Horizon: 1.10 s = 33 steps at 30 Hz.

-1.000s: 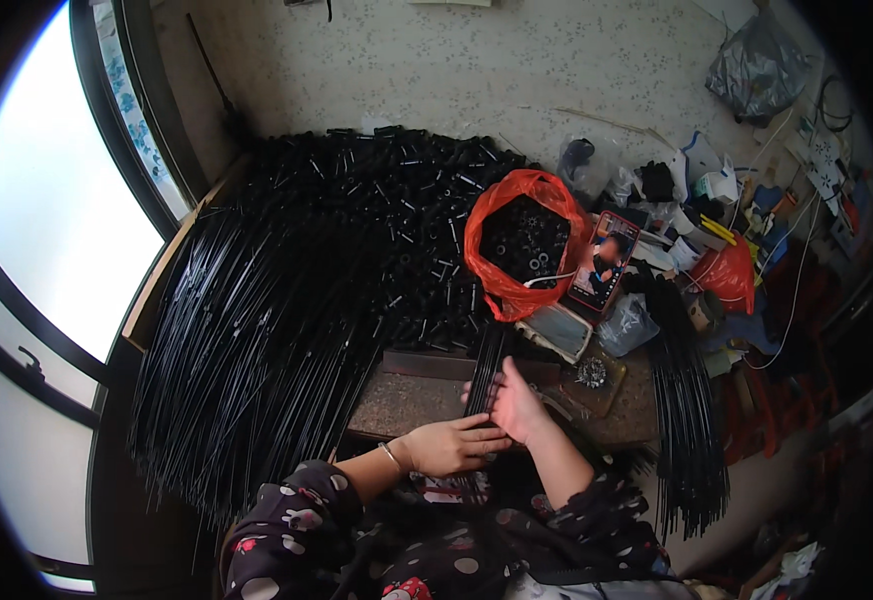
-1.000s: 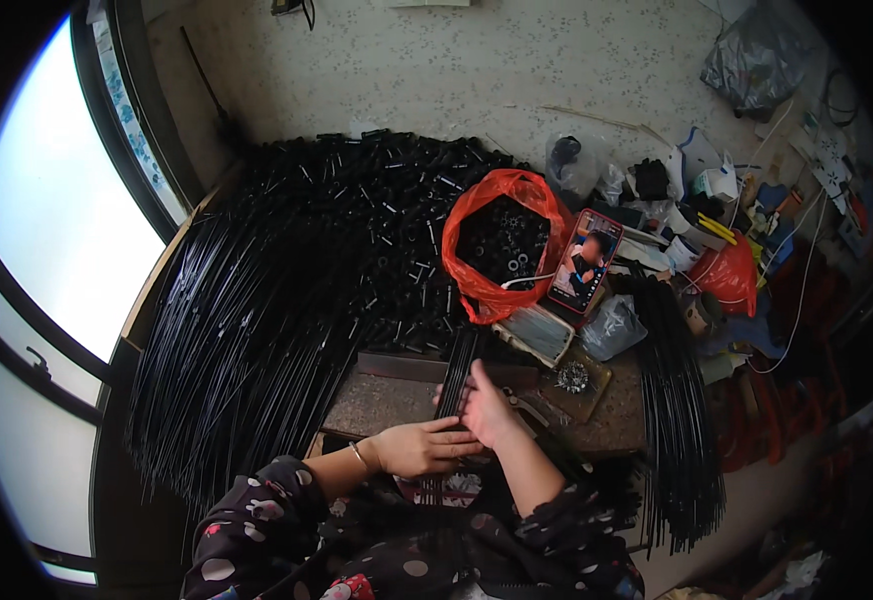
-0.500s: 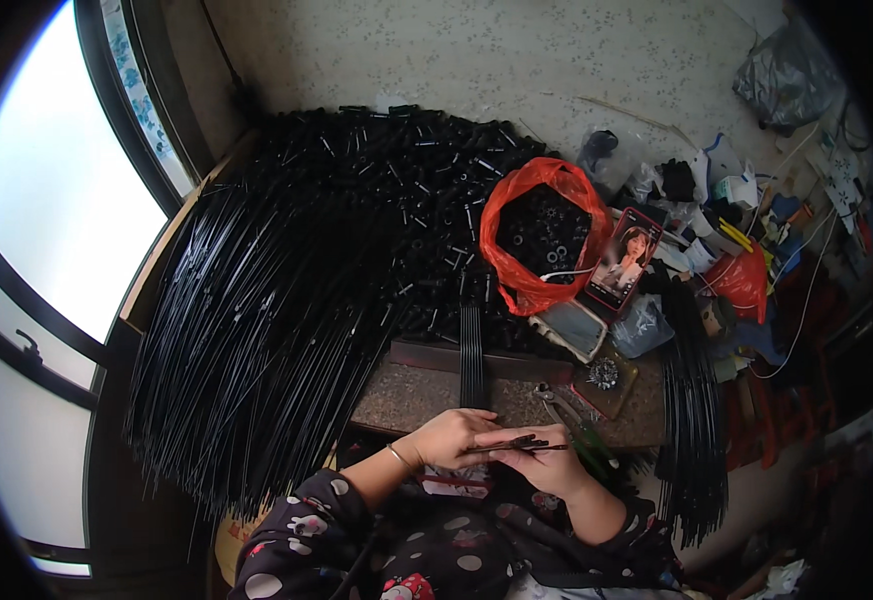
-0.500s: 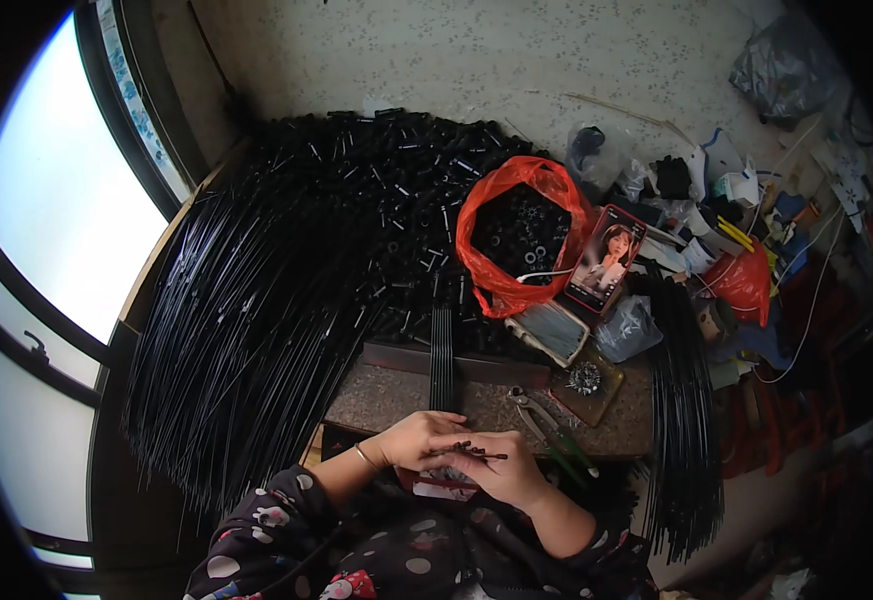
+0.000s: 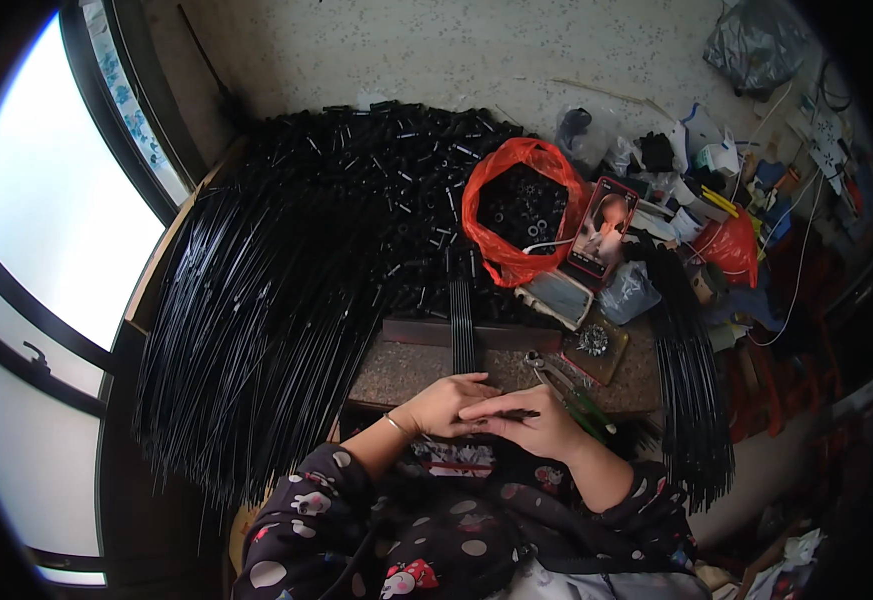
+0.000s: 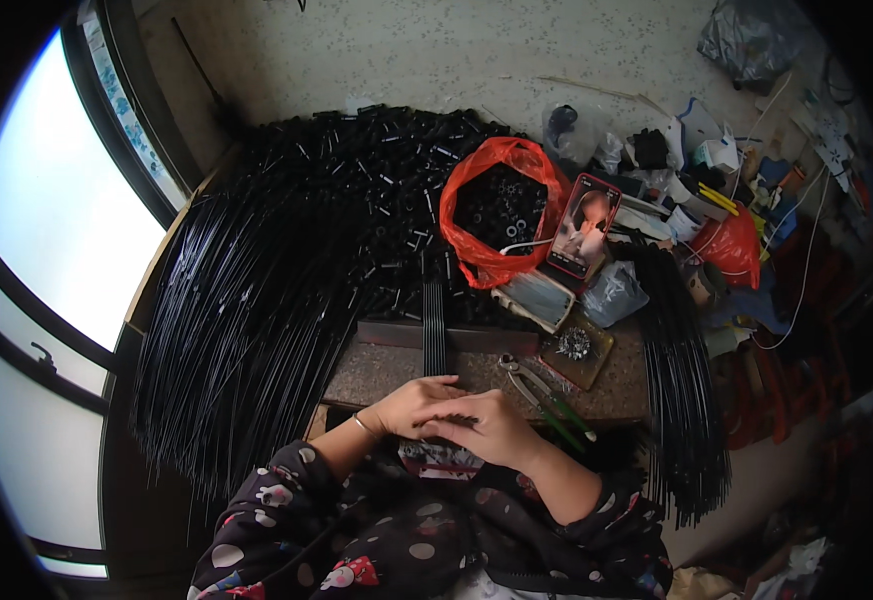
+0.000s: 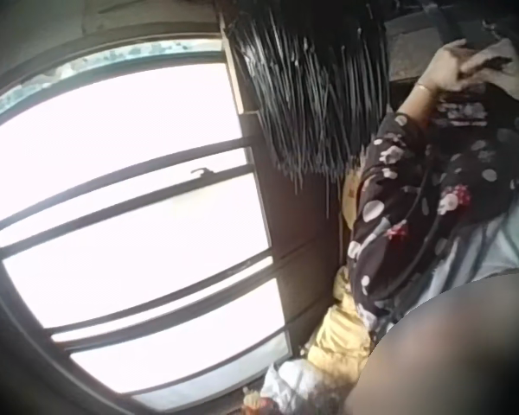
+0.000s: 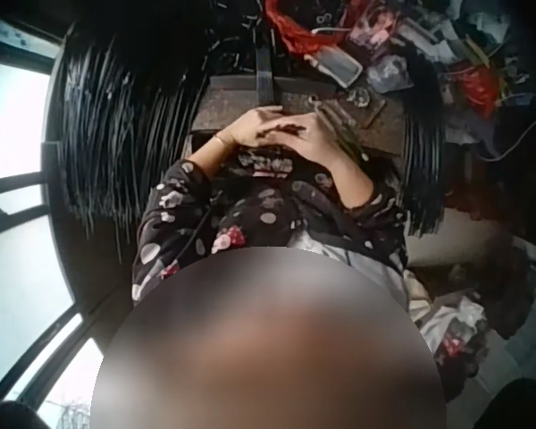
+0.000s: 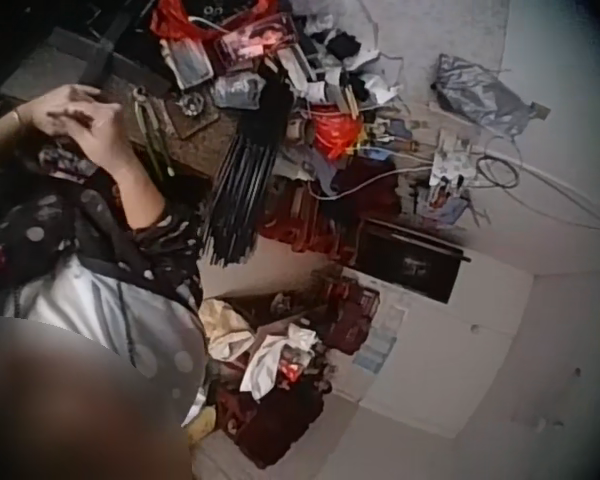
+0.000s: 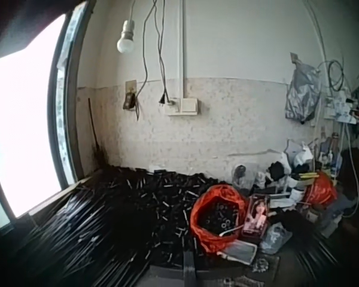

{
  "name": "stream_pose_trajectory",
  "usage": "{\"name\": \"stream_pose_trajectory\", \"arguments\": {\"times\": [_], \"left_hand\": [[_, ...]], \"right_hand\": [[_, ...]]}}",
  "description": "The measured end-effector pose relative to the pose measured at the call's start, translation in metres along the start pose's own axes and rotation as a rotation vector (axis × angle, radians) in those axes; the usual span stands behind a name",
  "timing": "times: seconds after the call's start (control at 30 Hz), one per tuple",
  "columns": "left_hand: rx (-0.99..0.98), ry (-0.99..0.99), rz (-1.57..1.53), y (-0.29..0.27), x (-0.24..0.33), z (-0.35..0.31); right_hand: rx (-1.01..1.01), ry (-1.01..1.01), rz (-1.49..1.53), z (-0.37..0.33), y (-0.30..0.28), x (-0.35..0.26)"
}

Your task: Assembling small plastic components onto black wires using a hand tool.

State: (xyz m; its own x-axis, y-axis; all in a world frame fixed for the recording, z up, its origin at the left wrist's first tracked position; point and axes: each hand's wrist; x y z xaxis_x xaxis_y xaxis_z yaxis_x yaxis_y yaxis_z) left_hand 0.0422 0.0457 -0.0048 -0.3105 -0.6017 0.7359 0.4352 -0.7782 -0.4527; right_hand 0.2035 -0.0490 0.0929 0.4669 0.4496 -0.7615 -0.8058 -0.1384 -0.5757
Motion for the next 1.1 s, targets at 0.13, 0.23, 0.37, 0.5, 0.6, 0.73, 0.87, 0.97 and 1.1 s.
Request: {"name": "stream_pose_trajectory", "arguments": {"times": [0.13,0.23,0.37,0.5,0.6,0.73,0.87,0.97,1.1], "left_hand": [[0.058,-0.132,-0.123,0.000,0.011,0.002],[-0.112,-0.161,-0.167,-0.013,0.007,-0.005],[0.155,0.006,-0.292,-0.031,0.073,0.034],[0.086,-0.056,-0.512,-0.054,0.108,0.055],[0.040,-0.108,-0.516,-0.056,0.110,0.056],[0.096,-0.092,-0.488,-0.055,0.105,0.055],[0.131,-0.130,-0.479,-0.059,0.109,0.055],[0.159,-0.142,-0.490,-0.059,0.106,0.055],[0.165,-0.205,-0.495,-0.055,0.111,0.056]], "right_hand": [[0.090,-0.001,0.229,0.012,-0.011,-0.024],[-0.332,0.177,0.026,0.023,-0.030,-0.041],[-0.162,-0.338,-0.380,0.037,-0.035,-0.030],[-0.114,-0.135,0.437,0.053,-0.043,-0.008],[0.300,0.025,-0.564,0.074,-0.074,0.074],[0.205,0.228,-0.904,0.043,-0.084,0.166],[0.261,0.045,-0.998,0.041,-0.085,0.170],[0.234,0.067,-1.014,0.046,-0.085,0.169],[0.203,-0.009,-1.069,0.036,-0.090,0.187]]}}
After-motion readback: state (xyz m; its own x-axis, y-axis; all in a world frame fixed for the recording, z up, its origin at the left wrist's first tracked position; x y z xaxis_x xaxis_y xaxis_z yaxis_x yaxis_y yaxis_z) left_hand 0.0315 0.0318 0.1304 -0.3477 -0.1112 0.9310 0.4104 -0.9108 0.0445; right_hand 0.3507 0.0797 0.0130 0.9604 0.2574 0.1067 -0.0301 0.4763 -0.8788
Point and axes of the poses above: each hand's wrist, its own z-axis towards the middle knuckle, its own y-axis out of the palm, x = y × z, and after that the axes turned 14 degrees about -z, right-handed
